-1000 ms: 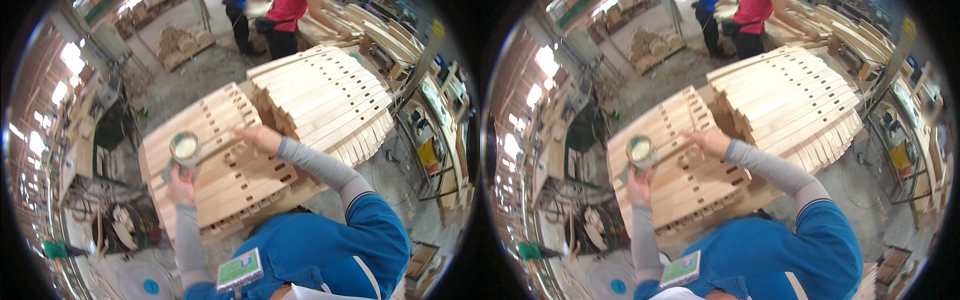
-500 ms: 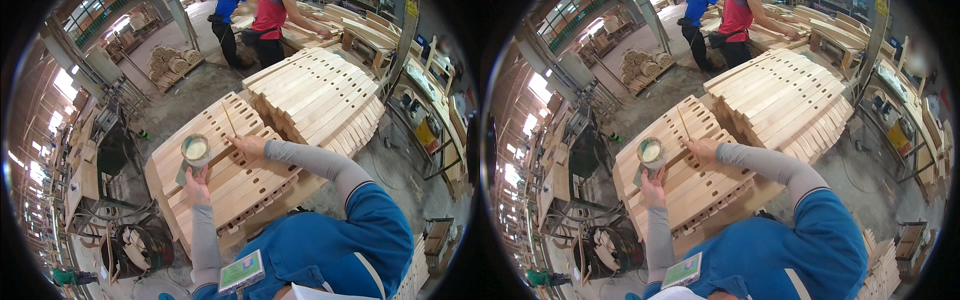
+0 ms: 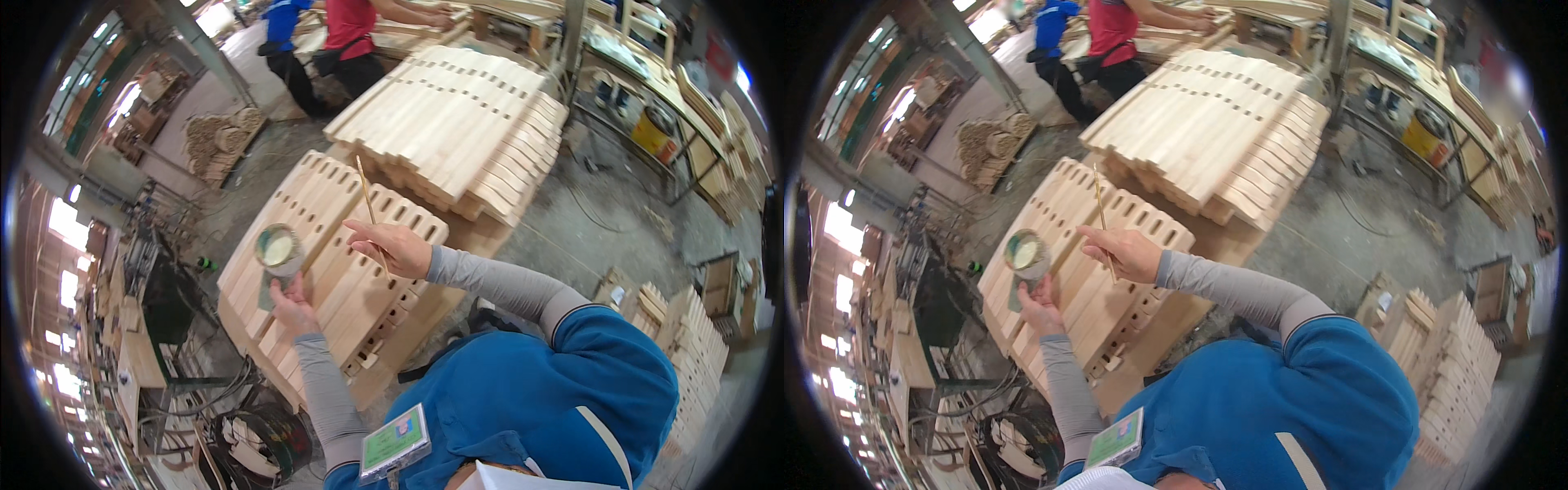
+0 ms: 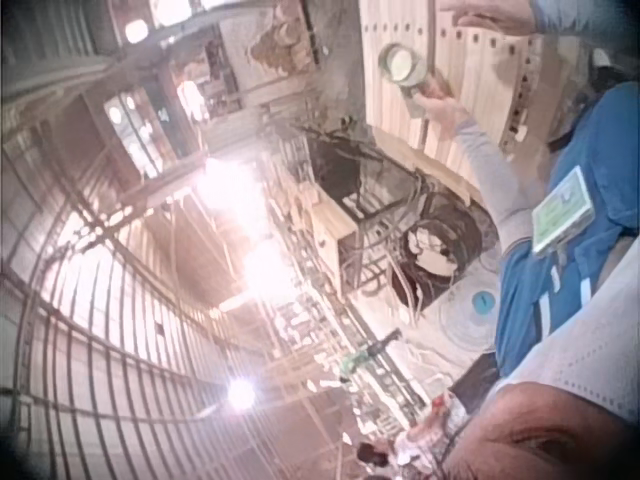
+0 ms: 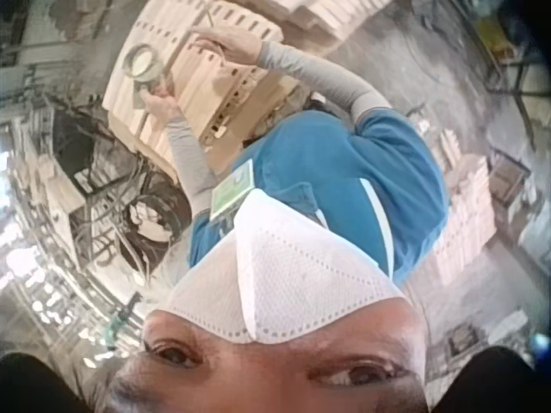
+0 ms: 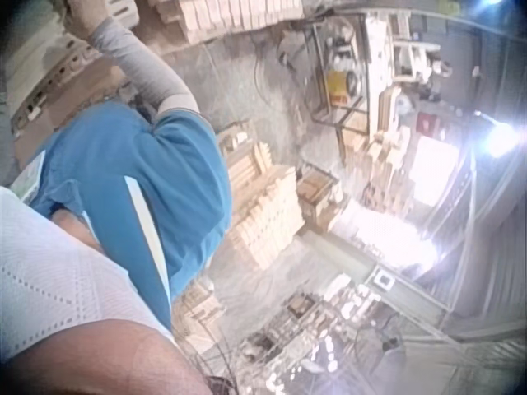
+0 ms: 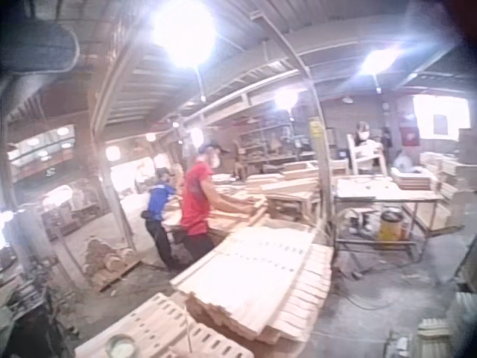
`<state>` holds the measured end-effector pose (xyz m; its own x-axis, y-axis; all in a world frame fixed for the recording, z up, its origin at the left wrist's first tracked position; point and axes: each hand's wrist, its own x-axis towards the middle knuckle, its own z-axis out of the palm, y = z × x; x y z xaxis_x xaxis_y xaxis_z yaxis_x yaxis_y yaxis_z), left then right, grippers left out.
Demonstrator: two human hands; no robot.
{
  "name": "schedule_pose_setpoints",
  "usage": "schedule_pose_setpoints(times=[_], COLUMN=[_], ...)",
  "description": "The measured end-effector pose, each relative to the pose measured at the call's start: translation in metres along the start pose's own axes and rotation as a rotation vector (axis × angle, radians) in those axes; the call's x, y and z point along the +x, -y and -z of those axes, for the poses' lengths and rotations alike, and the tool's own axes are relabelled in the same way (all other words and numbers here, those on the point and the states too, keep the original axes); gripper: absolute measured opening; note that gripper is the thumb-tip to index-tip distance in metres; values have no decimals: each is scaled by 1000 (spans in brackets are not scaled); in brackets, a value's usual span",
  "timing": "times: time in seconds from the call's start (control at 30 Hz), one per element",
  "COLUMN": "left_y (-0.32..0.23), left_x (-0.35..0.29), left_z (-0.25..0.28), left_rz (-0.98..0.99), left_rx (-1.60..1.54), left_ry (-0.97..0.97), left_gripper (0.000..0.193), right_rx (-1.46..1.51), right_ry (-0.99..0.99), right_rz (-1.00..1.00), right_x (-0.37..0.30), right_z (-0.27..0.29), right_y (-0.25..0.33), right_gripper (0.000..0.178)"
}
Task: The person applies a white liquid to the slots of stacked wooden slats using a small brush and a green container. The person repeatedly dips the brush into the container and applies the liquid to each slot, then stacks the treated slats on a pile.
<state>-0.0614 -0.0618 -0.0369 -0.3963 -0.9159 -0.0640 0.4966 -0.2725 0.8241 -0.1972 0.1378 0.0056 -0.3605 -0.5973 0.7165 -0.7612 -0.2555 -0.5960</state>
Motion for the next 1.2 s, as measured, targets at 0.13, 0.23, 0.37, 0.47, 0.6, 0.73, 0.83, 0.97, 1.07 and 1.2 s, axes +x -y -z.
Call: schedule_pose_setpoints(times=[0.13,0.23,0.37,0.47,0.6,0.73,0.83,0.97,1.07,1.2], left_y=[-1,-2,-10,-30,-12,26,80,140,166,183], left_x=[-2,-8,-23,-30,-76,-126,-160,-197,-210,-198], left_z=[-4,-5,-17,-18,-67,-119,-160,-208,-245,-281], left_rz=[-57,-90,-98,-98,-139,-78,81,208,247,235], left_rx=[50,103,163,184,104,-74,-145,-123,-98,-26], left_ry=[60,82,74,108,44,91,79,150,173,187], left_gripper=[42,45,45,43,42,40,37,34,33,34], right_rx=[-50,-166,-271,-336,-488,-452,-472,-553,-516,-506], right_ry=[-146,-218,-300,-355,-476,-561,-530,-442,-493,-537], right_rz=[-109,-214,-363,-463,-585,-683,-673,-631,-644,-722], right_x=[-44,-76,-121,-161,-222,-273,-290,-289,-293,-302], right_z=[47,98,183,250,335,384,416,453,475,480], right_y=[13,11,11,14,17,4,-4,-7,-18,-43], right_gripper=[34,31,30,28,26,25,24,24,24,23])
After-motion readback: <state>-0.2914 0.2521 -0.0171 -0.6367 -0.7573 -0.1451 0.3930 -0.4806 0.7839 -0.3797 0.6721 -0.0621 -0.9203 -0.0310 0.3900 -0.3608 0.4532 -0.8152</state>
